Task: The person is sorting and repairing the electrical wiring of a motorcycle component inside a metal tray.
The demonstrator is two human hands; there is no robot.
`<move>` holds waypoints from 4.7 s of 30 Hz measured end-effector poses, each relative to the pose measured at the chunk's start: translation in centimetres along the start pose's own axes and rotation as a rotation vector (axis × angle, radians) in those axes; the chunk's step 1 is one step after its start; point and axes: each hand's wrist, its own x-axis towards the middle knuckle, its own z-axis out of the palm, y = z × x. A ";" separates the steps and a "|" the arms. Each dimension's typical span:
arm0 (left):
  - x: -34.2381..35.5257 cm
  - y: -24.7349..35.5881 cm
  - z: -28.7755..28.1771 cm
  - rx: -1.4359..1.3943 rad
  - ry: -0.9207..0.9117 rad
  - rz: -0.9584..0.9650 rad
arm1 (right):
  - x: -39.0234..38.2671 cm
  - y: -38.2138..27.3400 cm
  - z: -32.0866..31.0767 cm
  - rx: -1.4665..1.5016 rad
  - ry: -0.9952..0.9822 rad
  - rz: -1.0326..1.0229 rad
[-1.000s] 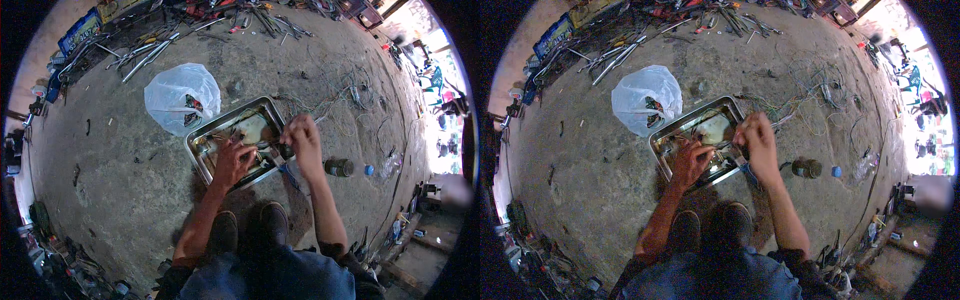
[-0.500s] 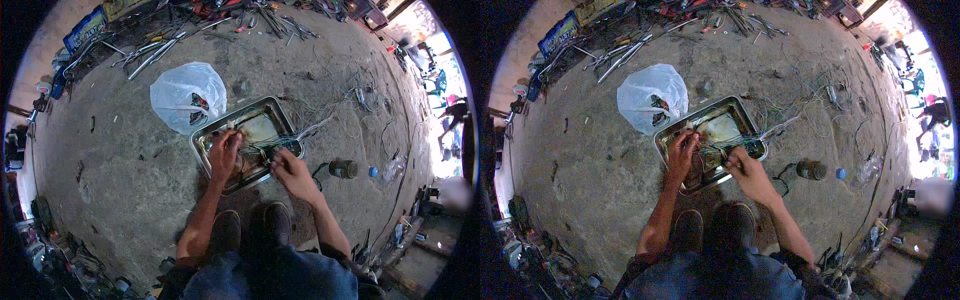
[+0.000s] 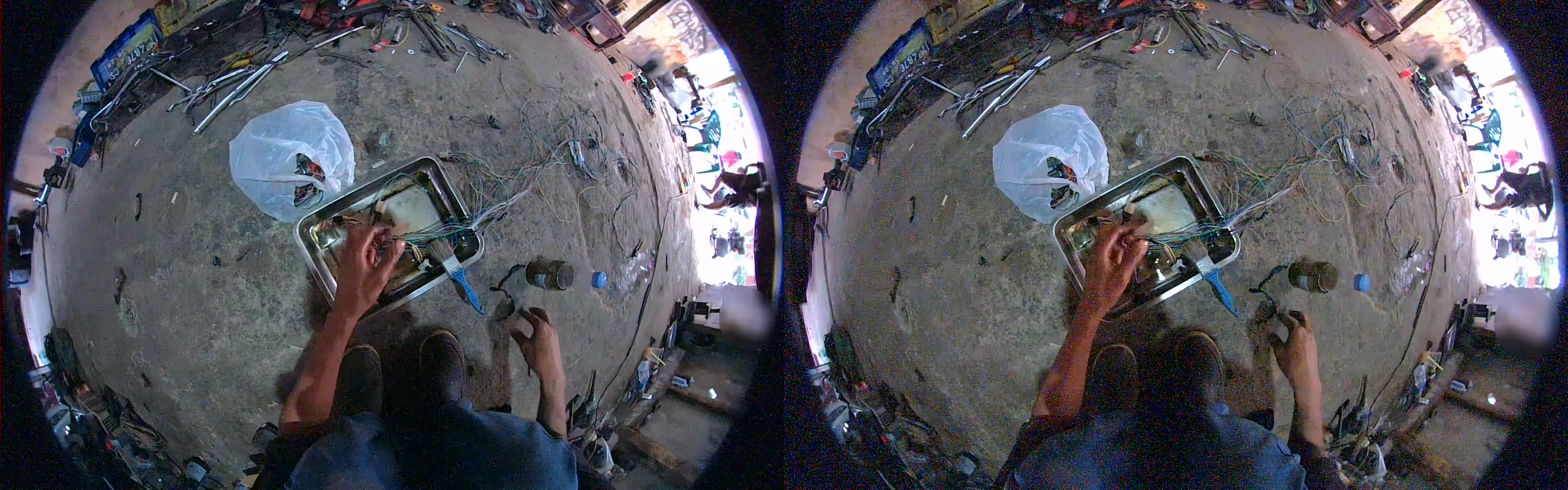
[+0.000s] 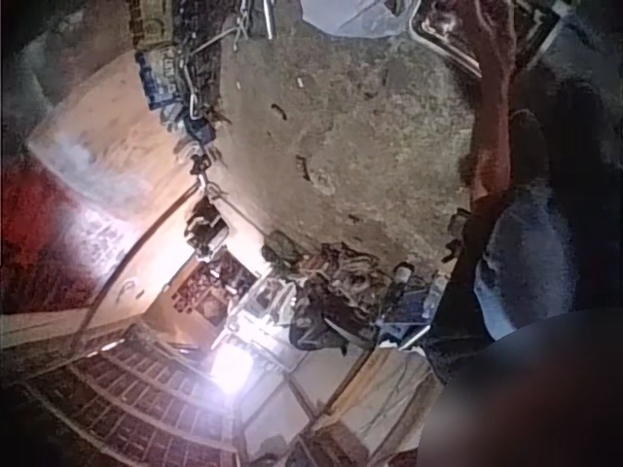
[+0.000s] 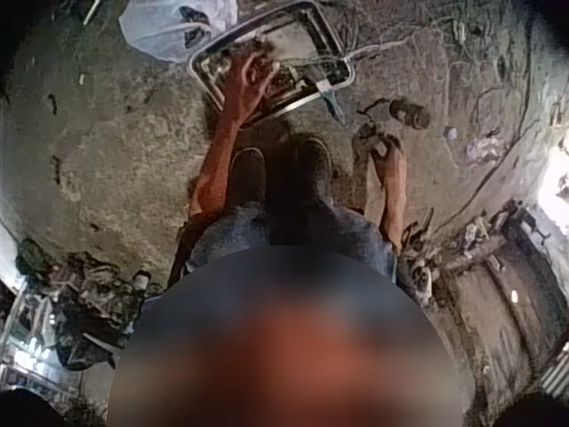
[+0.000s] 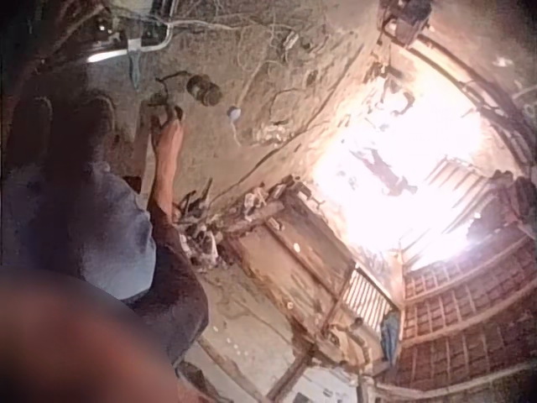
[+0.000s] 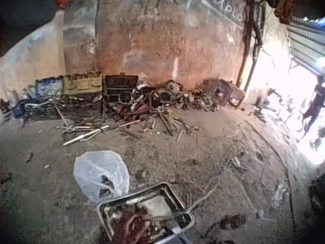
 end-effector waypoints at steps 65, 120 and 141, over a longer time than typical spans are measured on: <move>-4.5 -2.8 2.2 0.068 -0.194 -0.143 | 8.5 -16.9 6.8 0.650 0.306 -0.680; -4.0 -1.0 0.1 -1.036 -0.211 -0.437 | 7.0 -16.3 8.9 0.870 0.160 -0.622; -3.4 -2.7 1.0 -1.158 -0.164 -0.383 | 6.7 -18.7 5.3 0.743 0.374 -0.482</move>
